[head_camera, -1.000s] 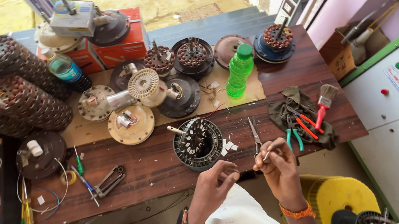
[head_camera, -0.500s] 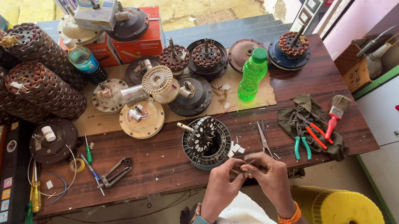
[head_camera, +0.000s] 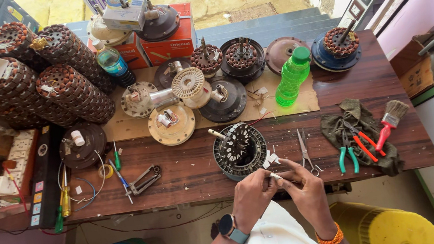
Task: The person cuts small pieces of white insulating paper with scissors and presses each piece into a slot of a fan motor stator on the workbench, working around the stator and picking up new paper pieces as needed.
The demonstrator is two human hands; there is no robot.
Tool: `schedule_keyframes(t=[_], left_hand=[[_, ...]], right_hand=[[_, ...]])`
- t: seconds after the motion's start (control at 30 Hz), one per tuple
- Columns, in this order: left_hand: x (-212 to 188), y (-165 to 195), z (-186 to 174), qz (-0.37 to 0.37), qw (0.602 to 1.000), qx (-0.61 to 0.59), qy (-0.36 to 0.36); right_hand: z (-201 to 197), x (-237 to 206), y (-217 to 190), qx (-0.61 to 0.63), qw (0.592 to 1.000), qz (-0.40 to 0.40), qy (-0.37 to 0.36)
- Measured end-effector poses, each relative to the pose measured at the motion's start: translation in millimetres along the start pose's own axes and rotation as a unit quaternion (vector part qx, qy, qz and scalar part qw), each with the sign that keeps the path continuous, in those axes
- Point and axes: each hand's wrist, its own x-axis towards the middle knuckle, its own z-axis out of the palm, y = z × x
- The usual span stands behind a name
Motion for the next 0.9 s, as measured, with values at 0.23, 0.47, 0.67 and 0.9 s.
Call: schedule_keyframes(t=[0.23,0.47,0.67,0.9], left_hand=[[-4,-16,10,0.010,1.000,0.023,0.002],[10,-5,-26,-0.052,0.994,0.004,0.097],[15,28,-47,0.301,0.952,0.050,0.030],[5,22,-36,0.146,0.989,-0.021,0.025]], right_hand=[[6,-1,12,-0.045,0.998,-0.050,0.011],[-26,-2,27,0.273,0.955,0.078,-0.083],[-14,19,41,0.447,0.858,0.169,-0.186],[-5,10,37,0.388,0.905,0.078,-0.154]])
